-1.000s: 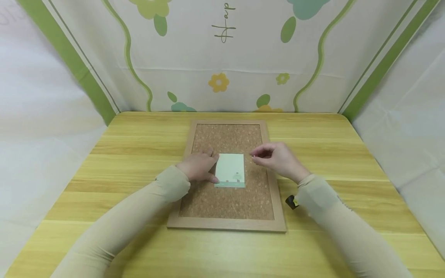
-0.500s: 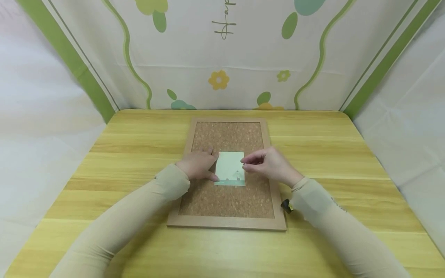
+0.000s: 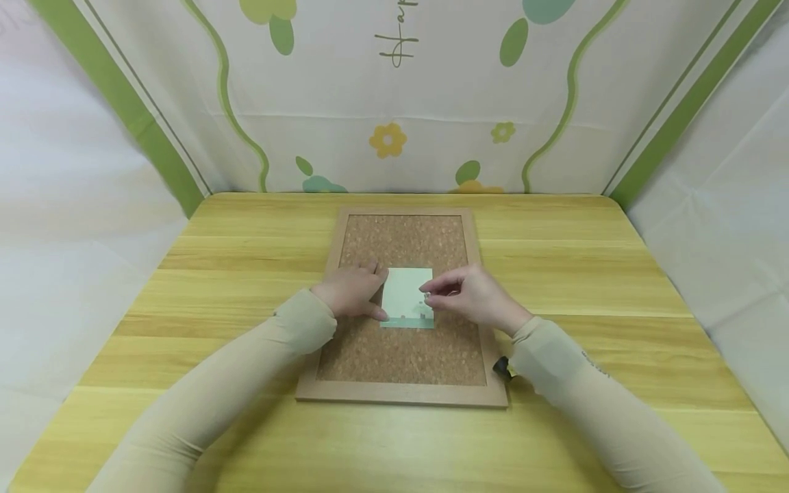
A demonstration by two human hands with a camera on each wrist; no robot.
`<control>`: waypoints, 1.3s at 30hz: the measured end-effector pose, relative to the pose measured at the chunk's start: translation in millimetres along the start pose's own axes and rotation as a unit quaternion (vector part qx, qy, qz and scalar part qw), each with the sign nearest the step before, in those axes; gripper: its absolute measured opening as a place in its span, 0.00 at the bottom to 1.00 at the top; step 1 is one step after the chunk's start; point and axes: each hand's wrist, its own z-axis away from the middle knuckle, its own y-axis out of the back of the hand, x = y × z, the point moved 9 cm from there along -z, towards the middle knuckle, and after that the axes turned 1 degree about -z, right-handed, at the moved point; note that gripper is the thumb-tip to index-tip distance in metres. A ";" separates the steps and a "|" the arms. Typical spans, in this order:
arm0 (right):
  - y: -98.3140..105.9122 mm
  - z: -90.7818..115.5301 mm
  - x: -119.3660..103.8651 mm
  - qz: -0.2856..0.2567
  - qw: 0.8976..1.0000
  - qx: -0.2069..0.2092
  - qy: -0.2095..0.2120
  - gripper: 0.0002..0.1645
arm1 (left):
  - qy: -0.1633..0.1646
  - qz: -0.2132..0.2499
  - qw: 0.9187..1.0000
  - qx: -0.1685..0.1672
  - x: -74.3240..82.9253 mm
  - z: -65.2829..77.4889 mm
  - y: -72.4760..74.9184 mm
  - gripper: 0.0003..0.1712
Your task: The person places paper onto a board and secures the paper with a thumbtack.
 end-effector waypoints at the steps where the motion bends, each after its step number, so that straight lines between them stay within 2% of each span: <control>1: -0.7 -0.1 -0.4 0.000 1.000 -0.001 0.002 0.13 | 0.000 -0.001 1.000 0.000 -0.1 -0.1 -0.1 0.58; 5: -2.8 -0.7 -2.4 0.004 1.000 -0.004 0.009 0.13 | 0.000 -0.006 1.000 0.005 -0.4 -0.6 0.2 0.58; 16: -5.9 -4.1 -0.5 0.012 1.000 -0.010 -0.005 0.13 | -0.004 -0.011 1.000 0.013 -0.4 -3.3 0.3 0.58; 23: -4.0 -6.1 -2.7 0.043 0.999 0.000 0.010 0.08 | -0.009 -0.009 1.000 0.012 -0.3 -3.5 -1.0 0.58; 31: 1.6 -8.7 -1.9 0.088 0.996 0.018 0.010 0.09 | -0.010 -0.006 1.000 0.009 -1.7 -5.5 -2.7 0.58; 39: 0.2 -10.9 -1.0 0.077 0.997 0.018 0.006 0.04 | -0.007 -0.002 1.000 0.010 -2.8 -5.8 -2.5 0.58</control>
